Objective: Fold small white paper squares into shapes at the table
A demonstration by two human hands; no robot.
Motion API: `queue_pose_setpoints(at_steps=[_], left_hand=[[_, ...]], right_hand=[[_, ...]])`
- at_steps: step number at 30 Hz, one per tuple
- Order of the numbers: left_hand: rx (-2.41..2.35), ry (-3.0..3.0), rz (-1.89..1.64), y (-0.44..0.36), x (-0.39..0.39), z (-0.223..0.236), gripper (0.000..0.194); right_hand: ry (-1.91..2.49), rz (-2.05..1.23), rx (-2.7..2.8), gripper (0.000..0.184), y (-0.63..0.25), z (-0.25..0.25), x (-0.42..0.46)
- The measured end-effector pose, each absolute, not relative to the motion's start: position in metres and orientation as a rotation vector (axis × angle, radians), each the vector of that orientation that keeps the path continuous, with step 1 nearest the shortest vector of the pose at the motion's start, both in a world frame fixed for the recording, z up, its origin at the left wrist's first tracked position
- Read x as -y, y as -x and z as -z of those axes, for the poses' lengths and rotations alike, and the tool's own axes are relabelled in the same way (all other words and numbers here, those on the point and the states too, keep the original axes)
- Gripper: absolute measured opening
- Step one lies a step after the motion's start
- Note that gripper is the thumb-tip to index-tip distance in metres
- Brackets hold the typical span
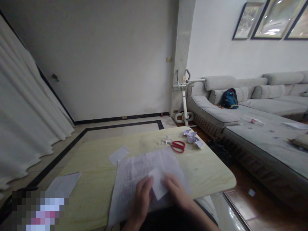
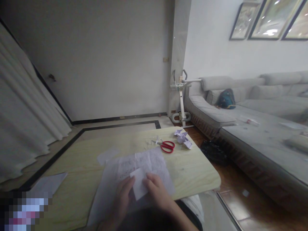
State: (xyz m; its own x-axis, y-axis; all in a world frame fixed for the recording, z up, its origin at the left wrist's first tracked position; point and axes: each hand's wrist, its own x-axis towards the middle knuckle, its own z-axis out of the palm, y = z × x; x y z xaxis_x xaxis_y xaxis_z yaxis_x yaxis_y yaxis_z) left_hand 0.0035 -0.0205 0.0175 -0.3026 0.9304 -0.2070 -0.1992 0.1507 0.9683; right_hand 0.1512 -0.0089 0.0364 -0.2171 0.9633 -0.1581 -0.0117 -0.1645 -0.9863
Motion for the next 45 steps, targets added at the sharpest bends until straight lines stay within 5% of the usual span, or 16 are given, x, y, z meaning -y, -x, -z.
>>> queue_pose_setpoints(at_steps=[45], left_hand=[[-1.597,-0.98,-1.383,0.006,0.017,0.003,0.031]], right_hand=[[1.161,-1.486,1.29,0.039,-0.151,-0.02,0.003]])
